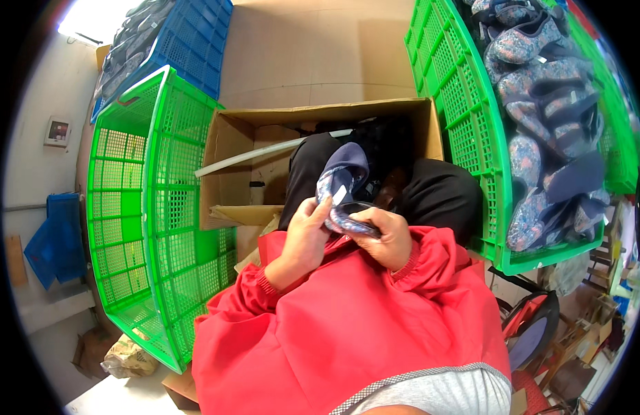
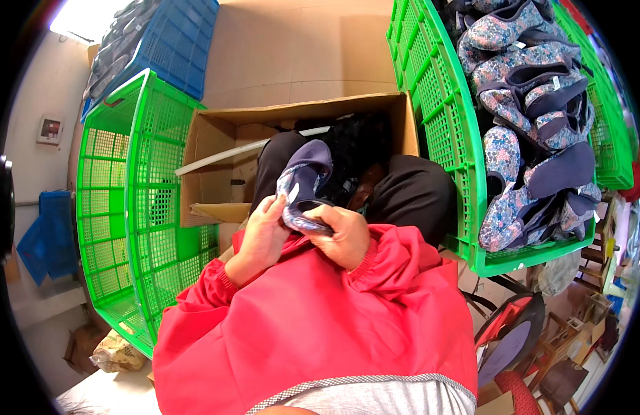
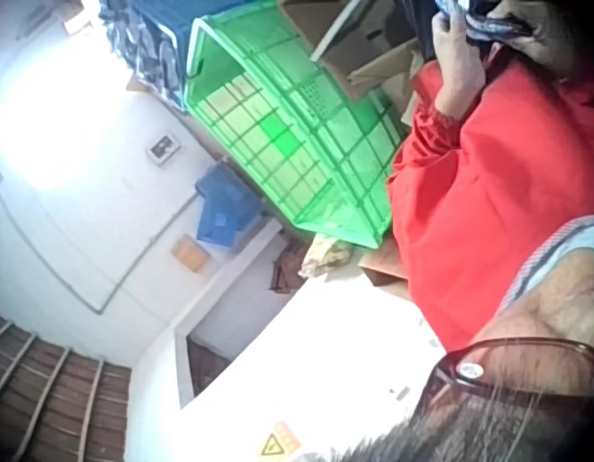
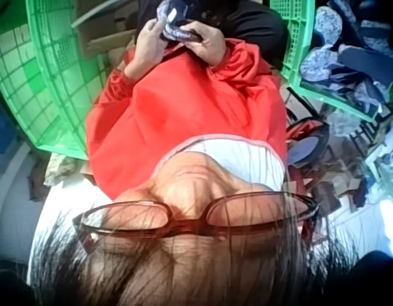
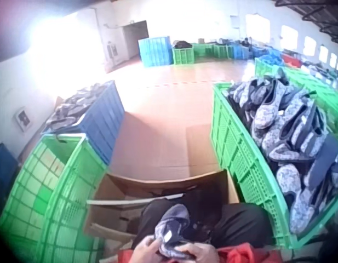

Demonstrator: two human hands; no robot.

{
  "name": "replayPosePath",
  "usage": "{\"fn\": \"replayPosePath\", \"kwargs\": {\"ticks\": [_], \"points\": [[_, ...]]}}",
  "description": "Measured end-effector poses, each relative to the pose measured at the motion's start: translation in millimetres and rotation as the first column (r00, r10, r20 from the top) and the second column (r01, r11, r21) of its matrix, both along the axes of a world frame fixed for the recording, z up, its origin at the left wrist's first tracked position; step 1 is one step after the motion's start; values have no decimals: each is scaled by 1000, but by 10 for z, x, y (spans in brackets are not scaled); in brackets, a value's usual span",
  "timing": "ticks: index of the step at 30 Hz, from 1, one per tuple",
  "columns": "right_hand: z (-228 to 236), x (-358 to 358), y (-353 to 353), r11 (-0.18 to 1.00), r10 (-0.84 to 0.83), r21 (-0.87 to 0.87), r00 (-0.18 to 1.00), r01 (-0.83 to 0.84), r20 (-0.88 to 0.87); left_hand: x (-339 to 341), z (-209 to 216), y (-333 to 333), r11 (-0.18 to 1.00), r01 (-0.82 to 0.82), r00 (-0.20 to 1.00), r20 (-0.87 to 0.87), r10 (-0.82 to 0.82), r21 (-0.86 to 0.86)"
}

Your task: The person sits on the floor with a cardboard box on their lap, using scissors to trim excess fabric and threads from the edges of floral-patterned slippers. They handle the slippers one by one, cutting loose material and then placing the finished items into a green plastic crate.

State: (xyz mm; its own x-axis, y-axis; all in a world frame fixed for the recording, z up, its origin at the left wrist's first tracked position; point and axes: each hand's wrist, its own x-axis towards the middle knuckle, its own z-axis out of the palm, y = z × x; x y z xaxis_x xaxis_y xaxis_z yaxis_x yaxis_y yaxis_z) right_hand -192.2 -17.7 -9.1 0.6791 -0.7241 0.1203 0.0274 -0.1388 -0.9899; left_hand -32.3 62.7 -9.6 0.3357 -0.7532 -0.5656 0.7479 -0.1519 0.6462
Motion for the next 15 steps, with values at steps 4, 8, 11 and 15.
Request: {"fn": "replayPosePath", "kwargs": {"ticks": [4,8,11,15], "points": [[72,228,-18,995,77,72,991,-70,-108,219,51,244,997,0,993,-120,-9,-78],[40,429,-101,993,114,55,963,-104,-243,413,-41,336,996,17,989,-143,-29,-85],[-66,569,-70,994,57,-73,965,-78,-257,543,-71,228,1000,3,994,-109,-4,-10],[-183,677,-11,993,31,-100,961,-61,-276,650,-291,264,1000,14,1000,28,-14,10]]}}
